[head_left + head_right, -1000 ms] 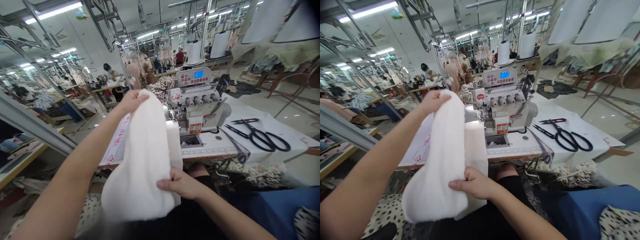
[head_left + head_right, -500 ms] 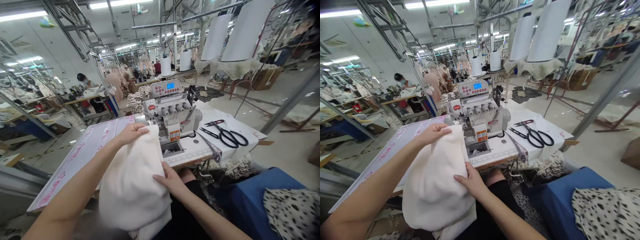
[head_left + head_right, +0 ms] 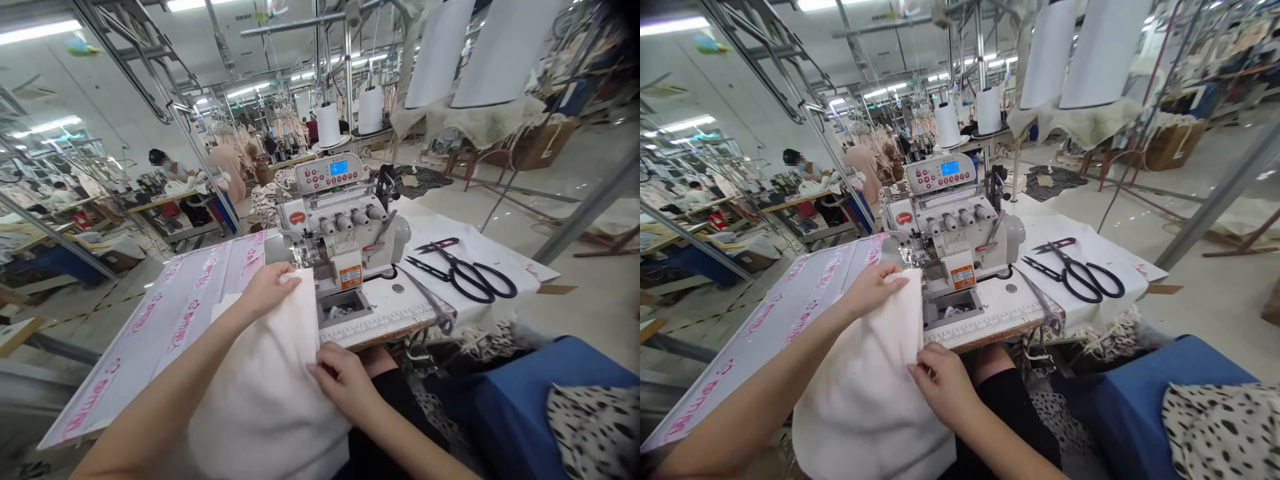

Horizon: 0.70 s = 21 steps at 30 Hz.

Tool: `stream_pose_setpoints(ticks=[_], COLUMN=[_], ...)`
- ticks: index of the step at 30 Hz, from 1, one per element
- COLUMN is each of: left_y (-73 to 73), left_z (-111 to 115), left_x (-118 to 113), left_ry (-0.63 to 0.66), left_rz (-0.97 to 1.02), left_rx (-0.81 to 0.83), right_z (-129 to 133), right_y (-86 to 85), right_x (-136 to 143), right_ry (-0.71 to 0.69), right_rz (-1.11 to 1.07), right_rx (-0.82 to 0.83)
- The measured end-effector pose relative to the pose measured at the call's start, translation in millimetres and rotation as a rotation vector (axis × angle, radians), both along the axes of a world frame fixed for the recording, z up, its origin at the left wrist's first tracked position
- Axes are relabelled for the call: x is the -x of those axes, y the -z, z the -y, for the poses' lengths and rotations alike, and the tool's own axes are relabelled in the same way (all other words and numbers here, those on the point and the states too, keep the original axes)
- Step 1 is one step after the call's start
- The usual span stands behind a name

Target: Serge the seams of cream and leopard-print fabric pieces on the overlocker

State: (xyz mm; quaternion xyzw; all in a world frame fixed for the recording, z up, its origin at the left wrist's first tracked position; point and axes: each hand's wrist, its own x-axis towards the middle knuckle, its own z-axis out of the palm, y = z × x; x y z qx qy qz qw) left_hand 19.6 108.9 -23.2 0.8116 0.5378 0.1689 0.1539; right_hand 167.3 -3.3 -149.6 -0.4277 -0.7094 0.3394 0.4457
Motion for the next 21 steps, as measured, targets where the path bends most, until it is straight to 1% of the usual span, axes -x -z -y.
stream_pose_setpoints(ticks=[4,7,12,17,19,21], left_y=[-2.8,-2.6,1.0,4.1,4.8,5.0], left_z=[5.5,6.7,5.5,4.6,3.3,1.2], left_x=[5.8,6.4,1.8,0.8,1.0,1.0], left_ry=[0.028,0.001,-0.048,-0.070,-0.066,-0.055], left_rz=[-0.020,-0.012,0.007,-0.002,0.011,0.016], left_rx=[0.041,0.067,0.052,0.010,-0.015,-0.009], right_z=[10.3,12.2,9.2,7.4,7.1,5.8], right_y=[8.3,10.5,9.8,13.0,13.4,10.0], right_x=[7.0,6.6,4.7,5.9,5.7,2.2], right_ry=[-0.053,-0.067,-0.055,-0.050,-0.047,-0.054], right_rz=[-0.119,-0.155,-0.160,-0.151,-0.125,-0.052], right_rx=[0.091,0.129,0.186,0.196,0.187,0.183])
